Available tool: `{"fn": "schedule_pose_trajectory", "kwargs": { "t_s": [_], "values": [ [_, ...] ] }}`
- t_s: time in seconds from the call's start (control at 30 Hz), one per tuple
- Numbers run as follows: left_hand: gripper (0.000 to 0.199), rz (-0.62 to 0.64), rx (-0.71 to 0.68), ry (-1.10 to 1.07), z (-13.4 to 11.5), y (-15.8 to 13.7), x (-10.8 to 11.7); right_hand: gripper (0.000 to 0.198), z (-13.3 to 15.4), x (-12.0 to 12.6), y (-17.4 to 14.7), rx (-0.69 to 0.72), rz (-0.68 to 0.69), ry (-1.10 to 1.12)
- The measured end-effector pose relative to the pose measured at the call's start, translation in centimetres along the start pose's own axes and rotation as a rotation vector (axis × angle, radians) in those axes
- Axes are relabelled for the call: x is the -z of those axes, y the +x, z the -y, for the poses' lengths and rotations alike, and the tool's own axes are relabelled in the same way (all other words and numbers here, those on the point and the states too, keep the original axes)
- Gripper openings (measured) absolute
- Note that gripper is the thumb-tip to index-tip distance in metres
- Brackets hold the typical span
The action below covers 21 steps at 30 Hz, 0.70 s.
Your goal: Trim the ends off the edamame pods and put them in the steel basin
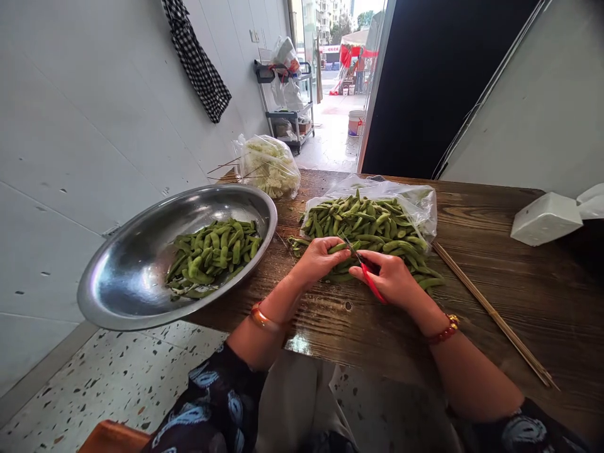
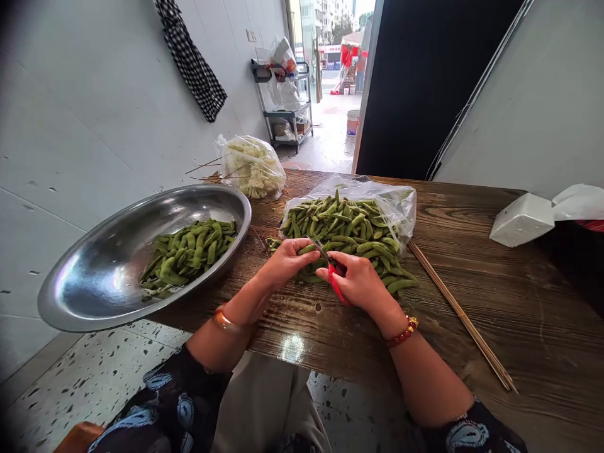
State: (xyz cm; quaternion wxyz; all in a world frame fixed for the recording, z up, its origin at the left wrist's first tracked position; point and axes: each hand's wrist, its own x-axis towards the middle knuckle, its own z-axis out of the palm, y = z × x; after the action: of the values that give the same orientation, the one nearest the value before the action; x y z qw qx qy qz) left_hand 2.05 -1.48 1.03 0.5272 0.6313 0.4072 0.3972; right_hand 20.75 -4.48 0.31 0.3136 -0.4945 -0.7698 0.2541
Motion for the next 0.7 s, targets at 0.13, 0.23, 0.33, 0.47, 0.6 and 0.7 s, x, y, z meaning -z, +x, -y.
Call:
{"fn": "schedule_pose_trajectory", "kwargs": {
  "t_s": [0.13,0.23,0.33,0.47,0.6,0.7],
  "values": [
    [0.025,-0.011,-0.037,0.006,-0.26,0.02,0.05,0.042,-0.05,-0.02,0.11,0.003,0.021,0.038],
    [0.02,-0.055,-0.106,0.05,-0.4,0.08,0.11,0.044,0.02,-0.04,0.16,-0.011,0.026,0.07],
    [0.021,-0.111,-0.056,-0.044,-0.29,0.1,0.18,0.048,0.04,0.05,0.19,-0.045,-0.016,0.125],
    [0.028,-0.185,0.066,-0.322,0.0,0.14,0.31,0.053,-0.12,0.22,0.21,-0.078,-0.061,0.195],
    [0.03,-0.195,0.071,-0.448,0.05,0.27,0.41,0.053,-0.26,0.01,0.13,-0.077,-0.047,0.195],
    [0.028,-0.204,0.061,-0.495,0.05,0.34,0.43,0.053,-0.27,-0.34,0.01,-0.06,-0.025,0.135]
  ]
}}
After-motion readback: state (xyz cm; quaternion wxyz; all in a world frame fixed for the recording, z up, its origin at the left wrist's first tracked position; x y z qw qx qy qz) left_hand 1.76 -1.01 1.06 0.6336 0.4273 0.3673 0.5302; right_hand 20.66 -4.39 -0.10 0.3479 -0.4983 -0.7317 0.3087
